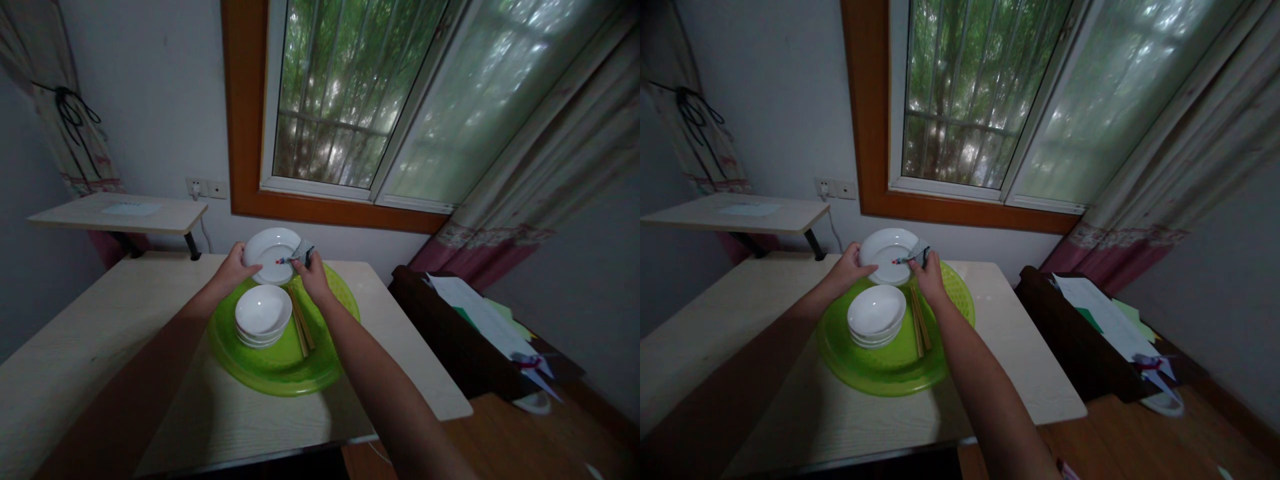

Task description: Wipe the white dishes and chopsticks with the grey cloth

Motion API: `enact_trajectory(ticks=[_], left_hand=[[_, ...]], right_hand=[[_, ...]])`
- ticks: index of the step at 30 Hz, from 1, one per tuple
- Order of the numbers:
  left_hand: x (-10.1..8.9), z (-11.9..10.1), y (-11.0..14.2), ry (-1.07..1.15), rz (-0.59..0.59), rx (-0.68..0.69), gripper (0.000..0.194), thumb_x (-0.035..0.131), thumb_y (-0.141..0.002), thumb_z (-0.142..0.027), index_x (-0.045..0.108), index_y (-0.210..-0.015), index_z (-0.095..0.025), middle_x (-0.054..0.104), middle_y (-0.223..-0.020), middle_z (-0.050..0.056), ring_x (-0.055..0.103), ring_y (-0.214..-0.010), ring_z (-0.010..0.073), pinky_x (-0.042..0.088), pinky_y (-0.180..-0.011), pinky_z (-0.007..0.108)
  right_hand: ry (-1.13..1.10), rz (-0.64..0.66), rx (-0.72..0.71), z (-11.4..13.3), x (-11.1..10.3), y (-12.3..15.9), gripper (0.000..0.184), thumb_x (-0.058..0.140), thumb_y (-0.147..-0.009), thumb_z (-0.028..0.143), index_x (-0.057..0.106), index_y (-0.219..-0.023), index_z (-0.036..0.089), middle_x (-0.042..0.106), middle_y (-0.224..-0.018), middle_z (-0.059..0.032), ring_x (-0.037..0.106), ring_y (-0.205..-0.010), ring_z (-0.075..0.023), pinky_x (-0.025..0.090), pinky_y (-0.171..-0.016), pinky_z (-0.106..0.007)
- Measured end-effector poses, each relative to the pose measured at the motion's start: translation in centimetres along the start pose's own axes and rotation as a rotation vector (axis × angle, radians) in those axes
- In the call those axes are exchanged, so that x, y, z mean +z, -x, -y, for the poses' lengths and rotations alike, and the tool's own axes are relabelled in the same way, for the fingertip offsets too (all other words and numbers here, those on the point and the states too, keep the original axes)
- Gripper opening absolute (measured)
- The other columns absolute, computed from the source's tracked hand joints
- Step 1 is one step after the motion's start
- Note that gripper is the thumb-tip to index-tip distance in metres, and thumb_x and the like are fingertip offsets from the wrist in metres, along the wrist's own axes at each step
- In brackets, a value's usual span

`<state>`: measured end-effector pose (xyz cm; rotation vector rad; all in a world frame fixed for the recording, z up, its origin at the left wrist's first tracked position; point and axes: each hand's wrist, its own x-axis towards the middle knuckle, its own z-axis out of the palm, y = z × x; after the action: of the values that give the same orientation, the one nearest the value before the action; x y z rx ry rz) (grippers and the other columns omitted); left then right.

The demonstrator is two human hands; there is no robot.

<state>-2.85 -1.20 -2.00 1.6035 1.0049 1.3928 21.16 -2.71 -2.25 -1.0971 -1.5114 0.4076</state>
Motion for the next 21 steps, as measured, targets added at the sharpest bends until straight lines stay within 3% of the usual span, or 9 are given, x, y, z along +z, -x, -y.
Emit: enact_trajectory(ticks=[3,8,14,21], left_hand=[[0.1,0.0,0.0,-0.069,0.025,0.01,0.054,0.08,-0.063,-0.036,0.045,-0.102,-0.021,0.062,-0.102,0.004,0.061,-0.099,0.0225,0.048,-0.083,0.034],[0.3,-0.8,0.4,-0.205,0.04,-0.016,0.047,0.076,-0.069,-0.042,0.045,-0.096,-0.022,0.06,-0.089,0.001,0.061,-0.083,0.0198,0.045,-0.069,0.029],[0.3,-2.2,1.2,-0.444,0.026,0.019,0.041,0.075,-0.069,-0.041,0.046,-0.091,-0.022,0.054,-0.08,-0.001,0.054,-0.072,0.0173,0.038,-0.061,0.027],[0.1,-2.9,1.6,-0.363,0.041,0.02,0.04,0.075,-0.07,-0.041,0.046,-0.089,-0.022,0.055,-0.08,-0.001,0.054,-0.072,0.0169,0.039,-0.06,0.026]], right_hand=[[0.053,-0.012,-0.083,0.4,-0.3,-0.1,0.034,0.063,-0.083,0.027,0.059,-0.116,0.02,0.058,-0.115,-0.0095,0.053,-0.112,-0.0253,0.044,-0.104,-0.045],[0.124,0.034,-0.227,1.4,-0.7,0.2,0.058,0.054,-0.084,0.017,0.045,-0.142,0.022,0.05,-0.132,-0.0124,0.047,-0.125,-0.0258,0.038,-0.113,-0.047],[0.213,0.113,-0.289,1.7,-1.0,0.3,0.071,0.051,-0.085,0.013,0.033,-0.153,0.024,0.047,-0.137,-0.0134,0.045,-0.129,-0.0254,0.037,-0.114,-0.048],[0.296,0.136,-0.373,2.8,-0.9,0.3,0.066,0.042,-0.092,0.011,0.029,-0.156,0.022,0.033,-0.16,-0.0123,0.031,-0.148,-0.0259,0.027,-0.122,-0.05]])
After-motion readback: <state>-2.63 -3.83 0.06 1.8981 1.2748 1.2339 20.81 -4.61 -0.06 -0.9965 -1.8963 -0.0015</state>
